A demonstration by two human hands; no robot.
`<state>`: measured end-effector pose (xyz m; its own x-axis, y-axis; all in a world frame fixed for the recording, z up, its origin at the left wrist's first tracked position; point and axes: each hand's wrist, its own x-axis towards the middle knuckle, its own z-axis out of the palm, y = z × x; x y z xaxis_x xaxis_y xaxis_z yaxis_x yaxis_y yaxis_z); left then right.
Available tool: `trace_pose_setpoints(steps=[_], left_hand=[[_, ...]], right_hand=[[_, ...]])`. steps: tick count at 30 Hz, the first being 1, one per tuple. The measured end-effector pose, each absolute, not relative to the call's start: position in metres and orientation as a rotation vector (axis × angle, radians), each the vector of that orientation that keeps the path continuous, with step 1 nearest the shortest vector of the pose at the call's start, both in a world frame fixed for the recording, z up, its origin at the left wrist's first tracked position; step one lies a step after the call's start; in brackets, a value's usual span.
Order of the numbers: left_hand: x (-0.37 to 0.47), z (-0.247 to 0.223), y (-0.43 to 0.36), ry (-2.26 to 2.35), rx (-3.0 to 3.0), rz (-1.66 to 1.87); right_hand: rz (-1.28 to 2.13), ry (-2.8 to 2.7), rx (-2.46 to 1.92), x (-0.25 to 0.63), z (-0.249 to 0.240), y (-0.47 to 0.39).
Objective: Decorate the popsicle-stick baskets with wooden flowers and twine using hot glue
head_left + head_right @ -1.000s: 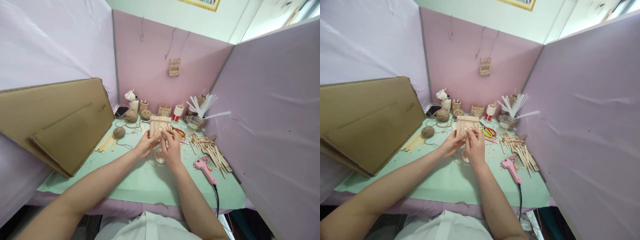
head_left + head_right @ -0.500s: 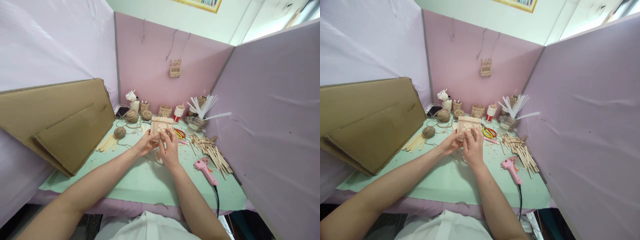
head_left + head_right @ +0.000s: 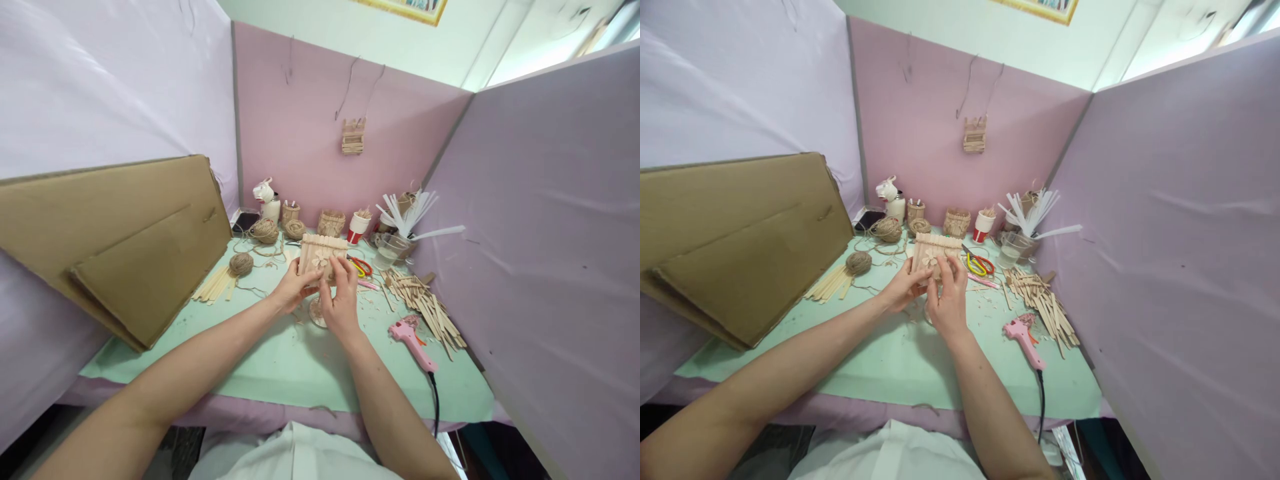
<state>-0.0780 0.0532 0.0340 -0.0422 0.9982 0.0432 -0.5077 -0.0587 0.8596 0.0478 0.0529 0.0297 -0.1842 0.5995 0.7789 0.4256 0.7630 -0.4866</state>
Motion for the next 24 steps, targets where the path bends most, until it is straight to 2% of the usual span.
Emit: trace_pose_setpoints(steps=[24], left_hand=[[-0.071,0.029,0.052,1.103,1.238,1.731]], right_hand=[[0.432,-1.46,-0.852,0.049,0.033,0.065]])
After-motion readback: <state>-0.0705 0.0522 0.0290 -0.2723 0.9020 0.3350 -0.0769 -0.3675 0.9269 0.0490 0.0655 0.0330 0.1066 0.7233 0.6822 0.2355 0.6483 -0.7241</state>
